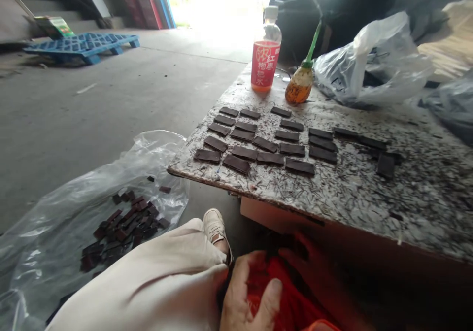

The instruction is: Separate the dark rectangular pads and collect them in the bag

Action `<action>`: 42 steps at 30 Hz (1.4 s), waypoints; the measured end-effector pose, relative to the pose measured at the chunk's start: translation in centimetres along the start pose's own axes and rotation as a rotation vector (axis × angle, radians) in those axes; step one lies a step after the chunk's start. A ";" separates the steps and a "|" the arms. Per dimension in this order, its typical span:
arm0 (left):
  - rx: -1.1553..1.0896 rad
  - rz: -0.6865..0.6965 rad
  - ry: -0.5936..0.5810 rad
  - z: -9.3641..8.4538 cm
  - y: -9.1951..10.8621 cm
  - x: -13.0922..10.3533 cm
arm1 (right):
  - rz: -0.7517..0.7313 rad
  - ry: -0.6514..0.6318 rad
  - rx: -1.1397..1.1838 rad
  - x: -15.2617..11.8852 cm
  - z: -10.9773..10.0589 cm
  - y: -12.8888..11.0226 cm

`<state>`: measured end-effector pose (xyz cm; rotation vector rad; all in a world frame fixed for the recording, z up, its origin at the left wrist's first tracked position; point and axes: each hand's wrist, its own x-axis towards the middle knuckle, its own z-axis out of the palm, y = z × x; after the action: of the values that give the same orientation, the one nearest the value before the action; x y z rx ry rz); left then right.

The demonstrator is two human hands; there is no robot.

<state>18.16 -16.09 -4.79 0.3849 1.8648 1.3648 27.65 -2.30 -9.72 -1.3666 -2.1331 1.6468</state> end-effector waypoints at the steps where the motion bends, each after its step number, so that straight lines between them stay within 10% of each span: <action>1: -0.134 -0.029 0.069 -0.1 0.3 0.1 | -0.008 -0.007 0.053 -0.7 -0.4 -1.2; 10: -1.269 -0.406 -0.283 0.9 3.6 -1.0 | -0.154 -0.348 0.218 -5.5 -1.2 -9.6; 18: -1.318 -0.482 -0.160 1.2 4.1 -1.4 | -0.303 -0.181 0.104 -5.6 -2.4 -8.5; 27: -1.333 -0.521 -0.444 2.6 5.7 -2.5 | -0.548 0.188 -0.040 -6.6 -2.8 -9.5; 42: -1.229 -0.464 -0.551 3.6 6.5 -1.1 | -0.618 0.236 -0.135 -5.3 -5.1 -8.2</action>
<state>20.27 -11.91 1.11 -0.2815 0.4185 1.5691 29.02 -2.36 1.20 -0.7511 -2.2357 1.0654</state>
